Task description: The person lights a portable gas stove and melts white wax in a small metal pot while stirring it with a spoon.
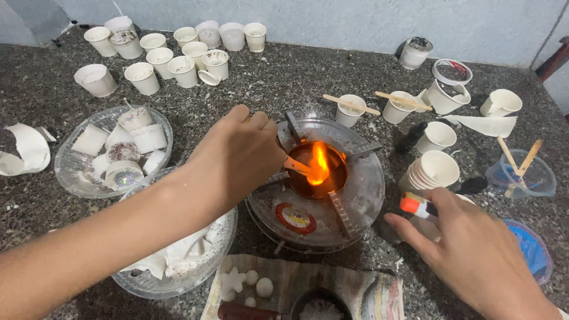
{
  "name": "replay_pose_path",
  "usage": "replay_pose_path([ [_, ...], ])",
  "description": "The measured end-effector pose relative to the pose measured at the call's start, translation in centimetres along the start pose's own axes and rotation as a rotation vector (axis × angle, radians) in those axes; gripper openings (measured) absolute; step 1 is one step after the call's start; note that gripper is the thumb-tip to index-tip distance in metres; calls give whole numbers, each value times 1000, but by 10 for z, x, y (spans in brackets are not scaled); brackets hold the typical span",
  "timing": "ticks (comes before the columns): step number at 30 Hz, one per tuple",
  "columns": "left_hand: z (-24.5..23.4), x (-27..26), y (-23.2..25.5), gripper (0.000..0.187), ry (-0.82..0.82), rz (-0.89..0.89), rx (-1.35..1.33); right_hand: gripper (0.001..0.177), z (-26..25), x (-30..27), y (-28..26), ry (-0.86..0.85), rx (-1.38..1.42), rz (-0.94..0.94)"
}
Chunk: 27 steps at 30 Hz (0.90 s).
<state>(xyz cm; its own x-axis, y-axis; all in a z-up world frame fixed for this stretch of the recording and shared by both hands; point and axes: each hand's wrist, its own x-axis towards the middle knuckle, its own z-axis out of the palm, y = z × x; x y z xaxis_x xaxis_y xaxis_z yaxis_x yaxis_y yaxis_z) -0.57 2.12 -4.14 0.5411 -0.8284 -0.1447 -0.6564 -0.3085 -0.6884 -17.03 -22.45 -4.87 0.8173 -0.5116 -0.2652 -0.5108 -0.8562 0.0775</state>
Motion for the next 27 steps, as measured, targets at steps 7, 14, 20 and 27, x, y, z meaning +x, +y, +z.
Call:
replay_pose_path([
  [7,-1,-8,-1,28,133,-63,62,66,16,-12,29,74,-41,14],
  [14,-25,-72,-14,5,200,-221,-622,47,139,-18,98,110,129,-87],
  [20,-39,-124,11,25,-165,-405,-689,43,216,-30,67,378,304,-425],
  [27,-27,-126,104,15,224,-277,-792,28,164,-84,34,646,493,-440],
])
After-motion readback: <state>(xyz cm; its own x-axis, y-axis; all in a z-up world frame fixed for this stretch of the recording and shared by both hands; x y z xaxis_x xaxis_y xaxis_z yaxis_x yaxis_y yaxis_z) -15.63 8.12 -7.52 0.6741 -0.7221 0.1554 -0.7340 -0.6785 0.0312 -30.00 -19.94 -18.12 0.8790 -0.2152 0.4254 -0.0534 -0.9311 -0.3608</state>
